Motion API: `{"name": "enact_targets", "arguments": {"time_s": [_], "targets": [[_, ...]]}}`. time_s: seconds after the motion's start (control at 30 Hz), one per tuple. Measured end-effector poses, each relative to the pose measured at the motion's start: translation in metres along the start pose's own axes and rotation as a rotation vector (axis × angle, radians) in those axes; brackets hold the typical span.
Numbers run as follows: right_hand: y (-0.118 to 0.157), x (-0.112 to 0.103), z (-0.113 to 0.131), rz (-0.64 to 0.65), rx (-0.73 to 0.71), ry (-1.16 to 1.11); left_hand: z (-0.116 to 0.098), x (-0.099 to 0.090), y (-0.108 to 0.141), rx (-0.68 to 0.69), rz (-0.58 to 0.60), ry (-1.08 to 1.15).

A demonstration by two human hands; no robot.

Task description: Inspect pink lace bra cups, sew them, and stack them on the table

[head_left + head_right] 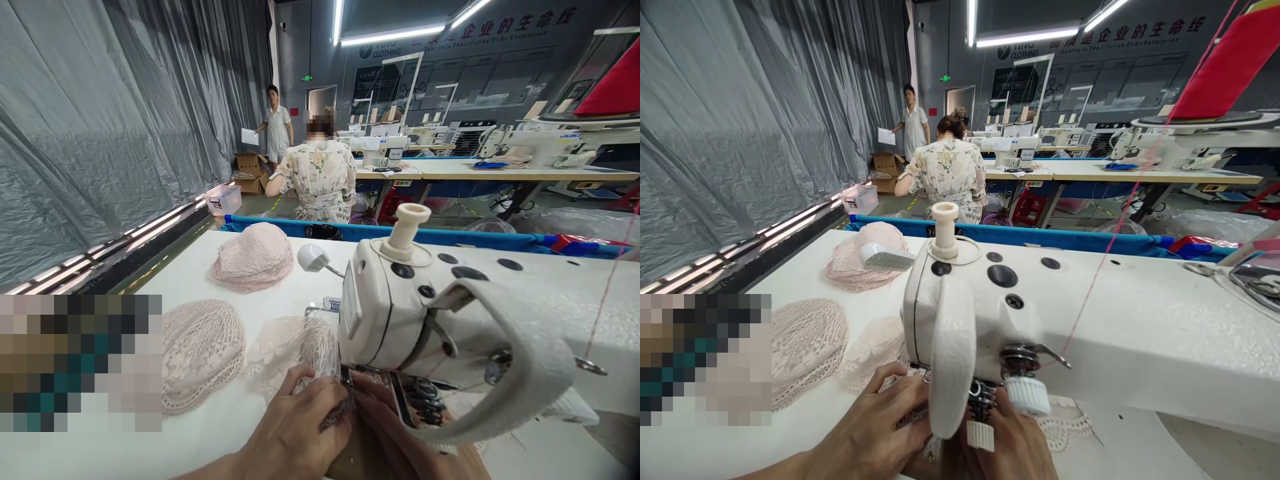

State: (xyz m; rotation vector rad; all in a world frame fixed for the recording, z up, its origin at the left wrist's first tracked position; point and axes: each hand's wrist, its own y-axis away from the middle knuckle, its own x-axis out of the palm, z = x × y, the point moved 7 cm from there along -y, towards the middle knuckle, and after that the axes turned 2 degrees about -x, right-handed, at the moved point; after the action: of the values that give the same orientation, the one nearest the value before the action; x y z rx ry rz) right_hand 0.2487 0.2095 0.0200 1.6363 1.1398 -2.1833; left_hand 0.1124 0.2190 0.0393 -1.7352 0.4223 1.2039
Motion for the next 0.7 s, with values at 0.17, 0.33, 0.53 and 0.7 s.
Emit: {"name": "enact_targets", "arguments": {"time_s": [0.17, 0.33, 0.53, 0.7], "targets": [[-0.002, 0.001, 0.002, 0.005, 0.006, 0.018, 0.001, 0.002, 0.002, -0.019, 0.013, 0.02], [-0.002, -0.001, 0.006, -0.046, -0.008, 0.06, 0.001, 0.005, 0.003, -0.009, 0.054, 0.042], [-0.005, 0.0, 0.004, -0.035, 0.015, 0.059, 0.001, 0.003, 0.002, -0.002, 0.013, 0.062], [-0.011, -0.008, 0.003, -0.049, 0.042, 0.026, 0.001, 0.003, 0.002, -0.017, 0.025, 0.057]]}}
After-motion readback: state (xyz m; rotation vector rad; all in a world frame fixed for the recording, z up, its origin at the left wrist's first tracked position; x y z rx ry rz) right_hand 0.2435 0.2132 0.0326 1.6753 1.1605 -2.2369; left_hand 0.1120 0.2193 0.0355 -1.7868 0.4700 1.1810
